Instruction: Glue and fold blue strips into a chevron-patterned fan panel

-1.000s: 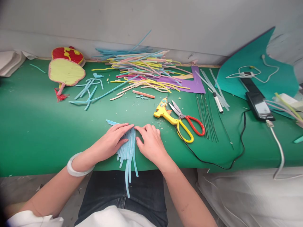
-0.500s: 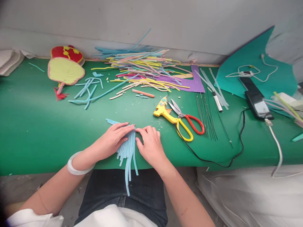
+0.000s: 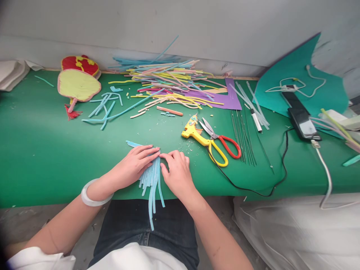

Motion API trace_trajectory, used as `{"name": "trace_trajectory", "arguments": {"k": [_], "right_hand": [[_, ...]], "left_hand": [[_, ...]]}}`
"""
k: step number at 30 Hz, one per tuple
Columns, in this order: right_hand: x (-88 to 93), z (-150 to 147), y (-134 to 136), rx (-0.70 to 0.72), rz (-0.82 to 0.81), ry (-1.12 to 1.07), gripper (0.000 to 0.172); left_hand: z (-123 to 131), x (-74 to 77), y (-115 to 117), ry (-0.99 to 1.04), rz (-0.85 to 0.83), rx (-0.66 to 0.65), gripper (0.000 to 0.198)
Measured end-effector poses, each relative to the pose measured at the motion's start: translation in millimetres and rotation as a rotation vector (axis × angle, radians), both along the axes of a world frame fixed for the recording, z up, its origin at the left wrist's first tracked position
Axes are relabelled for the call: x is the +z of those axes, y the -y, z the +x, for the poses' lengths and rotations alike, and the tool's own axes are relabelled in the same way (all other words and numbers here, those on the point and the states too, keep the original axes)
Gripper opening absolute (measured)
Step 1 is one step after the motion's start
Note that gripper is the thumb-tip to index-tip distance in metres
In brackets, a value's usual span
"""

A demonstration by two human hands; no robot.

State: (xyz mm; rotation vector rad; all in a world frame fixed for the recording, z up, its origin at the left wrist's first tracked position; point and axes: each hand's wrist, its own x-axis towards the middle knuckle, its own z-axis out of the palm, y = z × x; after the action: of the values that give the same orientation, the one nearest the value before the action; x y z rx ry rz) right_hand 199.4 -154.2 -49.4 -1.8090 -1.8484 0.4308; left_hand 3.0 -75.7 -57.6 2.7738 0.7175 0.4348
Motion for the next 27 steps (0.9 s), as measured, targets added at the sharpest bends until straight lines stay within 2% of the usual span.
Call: {"name": "trace_trajectory", "arguments": {"k": [13, 27], "right_hand": [[-3.7, -6.7, 10.4, -0.027, 0.047, 0.003, 0.026], [-1.4, -16.0, 39.0, -0.049, 0.093, 0.005, 0.029]], "left_hand": [[-0.3, 0.0, -0.8, -0.028, 0.031, -0.029, 0.044], [4.1, 12.4, 4.2, -0.054, 0.020, 0.001, 0.038]]}}
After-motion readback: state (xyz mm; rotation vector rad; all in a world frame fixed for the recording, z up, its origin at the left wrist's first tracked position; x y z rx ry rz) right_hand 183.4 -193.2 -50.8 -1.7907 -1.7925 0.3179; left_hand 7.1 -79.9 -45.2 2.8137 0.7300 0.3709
